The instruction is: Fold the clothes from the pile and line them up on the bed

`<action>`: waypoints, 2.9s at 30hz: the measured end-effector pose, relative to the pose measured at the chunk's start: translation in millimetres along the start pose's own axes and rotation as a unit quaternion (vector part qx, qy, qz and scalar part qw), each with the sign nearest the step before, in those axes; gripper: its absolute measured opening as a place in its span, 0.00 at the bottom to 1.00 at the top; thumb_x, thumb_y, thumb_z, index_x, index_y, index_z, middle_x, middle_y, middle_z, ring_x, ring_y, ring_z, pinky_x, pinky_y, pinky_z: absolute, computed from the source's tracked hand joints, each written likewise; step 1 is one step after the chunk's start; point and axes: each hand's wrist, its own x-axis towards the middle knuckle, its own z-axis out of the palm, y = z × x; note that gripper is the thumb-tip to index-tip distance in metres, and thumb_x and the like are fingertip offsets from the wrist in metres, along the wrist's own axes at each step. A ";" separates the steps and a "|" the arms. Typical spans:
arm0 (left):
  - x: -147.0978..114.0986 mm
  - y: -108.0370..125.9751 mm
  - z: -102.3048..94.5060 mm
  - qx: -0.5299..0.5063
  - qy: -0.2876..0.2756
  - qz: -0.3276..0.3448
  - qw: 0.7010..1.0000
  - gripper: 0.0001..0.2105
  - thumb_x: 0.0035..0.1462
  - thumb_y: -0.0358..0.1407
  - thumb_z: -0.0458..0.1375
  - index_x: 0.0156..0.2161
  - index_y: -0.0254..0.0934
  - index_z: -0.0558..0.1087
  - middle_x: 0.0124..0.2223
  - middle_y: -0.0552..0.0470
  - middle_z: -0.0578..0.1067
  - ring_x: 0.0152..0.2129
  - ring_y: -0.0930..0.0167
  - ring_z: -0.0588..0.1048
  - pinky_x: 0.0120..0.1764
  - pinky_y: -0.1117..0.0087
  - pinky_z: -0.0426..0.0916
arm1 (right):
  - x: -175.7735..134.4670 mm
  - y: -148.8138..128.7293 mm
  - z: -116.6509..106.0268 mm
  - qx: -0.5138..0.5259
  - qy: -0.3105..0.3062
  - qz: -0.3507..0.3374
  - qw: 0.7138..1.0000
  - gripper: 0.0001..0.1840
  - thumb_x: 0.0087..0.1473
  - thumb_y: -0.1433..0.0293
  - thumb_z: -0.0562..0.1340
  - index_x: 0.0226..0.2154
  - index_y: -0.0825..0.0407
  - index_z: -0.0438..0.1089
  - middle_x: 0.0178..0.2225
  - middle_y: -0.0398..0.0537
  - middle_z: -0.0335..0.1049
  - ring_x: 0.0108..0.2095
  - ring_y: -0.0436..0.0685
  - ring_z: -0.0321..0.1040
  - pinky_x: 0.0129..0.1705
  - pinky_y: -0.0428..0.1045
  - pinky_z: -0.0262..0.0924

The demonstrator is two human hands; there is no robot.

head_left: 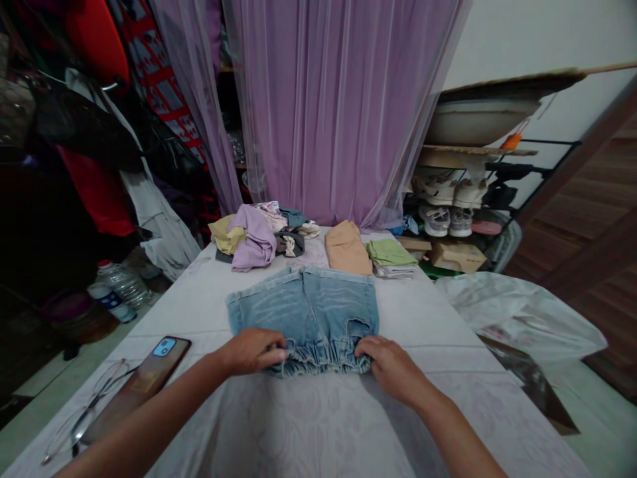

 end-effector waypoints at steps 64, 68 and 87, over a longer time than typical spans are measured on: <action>177.2 -74.0 9.1 -0.064 0.146 -0.296 0.942 0.21 0.63 0.44 0.48 0.56 0.41 0.72 0.54 0.50 0.76 0.51 0.63 0.73 0.53 0.62 0.62 | 80.5 -17.5 43.5 -0.040 0.032 0.166 0.985 0.28 0.61 0.58 0.53 0.62 0.46 0.61 0.68 0.51 0.49 0.67 0.64 0.43 0.65 0.64 0.34; 182.0 -70.2 17.8 0.028 0.166 -0.295 0.940 0.19 0.62 0.46 0.51 0.55 0.47 0.73 0.54 0.49 0.76 0.53 0.60 0.71 0.55 0.57 0.56 | 80.3 -17.0 43.8 -0.045 0.033 0.163 0.985 0.28 0.61 0.58 0.53 0.62 0.45 0.60 0.68 0.51 0.49 0.67 0.64 0.43 0.65 0.65 0.35; 188.8 -66.2 11.1 0.111 0.144 -0.295 0.938 0.23 0.61 0.49 0.54 0.55 0.38 0.67 0.47 0.43 0.78 0.47 0.58 0.75 0.46 0.62 0.64 | 80.7 -16.9 44.2 -0.047 0.029 0.167 0.984 0.28 0.61 0.58 0.52 0.62 0.45 0.60 0.68 0.51 0.49 0.67 0.64 0.43 0.65 0.65 0.35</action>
